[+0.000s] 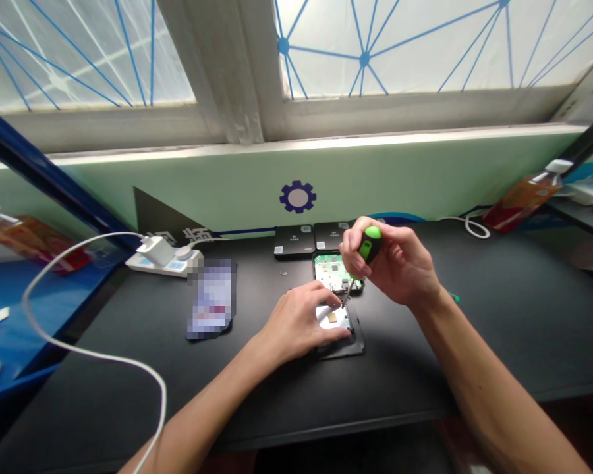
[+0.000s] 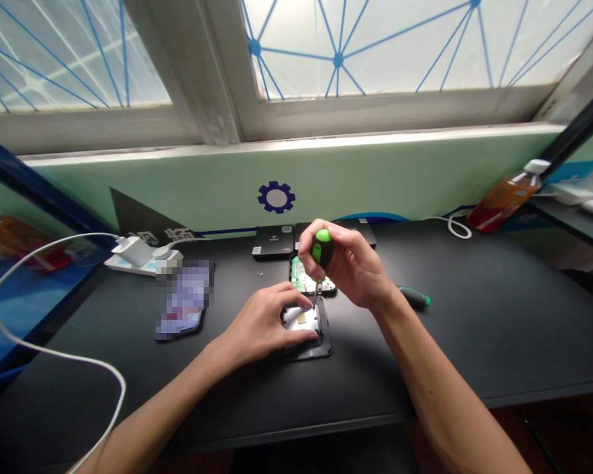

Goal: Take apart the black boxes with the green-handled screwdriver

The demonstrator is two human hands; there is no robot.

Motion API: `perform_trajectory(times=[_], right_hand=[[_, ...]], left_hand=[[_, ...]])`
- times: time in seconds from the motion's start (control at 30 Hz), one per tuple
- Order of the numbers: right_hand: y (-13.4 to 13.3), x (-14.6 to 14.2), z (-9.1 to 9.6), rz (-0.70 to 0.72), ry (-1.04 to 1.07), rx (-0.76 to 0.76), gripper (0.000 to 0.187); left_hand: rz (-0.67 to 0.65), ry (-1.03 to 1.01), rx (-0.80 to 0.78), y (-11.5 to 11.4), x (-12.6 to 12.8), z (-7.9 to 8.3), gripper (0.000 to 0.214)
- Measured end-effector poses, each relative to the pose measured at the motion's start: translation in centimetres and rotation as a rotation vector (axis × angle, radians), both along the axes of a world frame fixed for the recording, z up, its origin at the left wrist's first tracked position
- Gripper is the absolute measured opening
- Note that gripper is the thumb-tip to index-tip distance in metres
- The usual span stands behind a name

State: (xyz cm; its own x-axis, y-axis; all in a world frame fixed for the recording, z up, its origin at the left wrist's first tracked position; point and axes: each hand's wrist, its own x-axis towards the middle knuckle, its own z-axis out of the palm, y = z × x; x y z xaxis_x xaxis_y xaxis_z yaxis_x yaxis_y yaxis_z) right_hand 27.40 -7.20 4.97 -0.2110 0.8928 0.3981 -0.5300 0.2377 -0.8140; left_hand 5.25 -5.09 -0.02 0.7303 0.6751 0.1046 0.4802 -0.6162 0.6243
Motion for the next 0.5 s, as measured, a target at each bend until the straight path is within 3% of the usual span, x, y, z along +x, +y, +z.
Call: perform_trajectory(times=[0.27, 0.43, 0.5], right_hand=[[0.02, 0.04, -0.13, 0.034, -0.011, 0.044, 0.015], [-0.05, -0.12, -0.19, 0.003, -0.025, 0.047, 0.030], [-0.11, -0.05, -0.14, -0.009, -0.016, 0.033, 0.025]], left_hand=[[-0.009, 0.006, 0.009, 0.11, -0.23, -0.54, 0.043], [-0.002, 0.023, -0.008, -0.04, -0.22, -0.26, 0.043], [-0.002, 0.022, -0.012, -0.06, -0.23, -0.20, 0.044]])
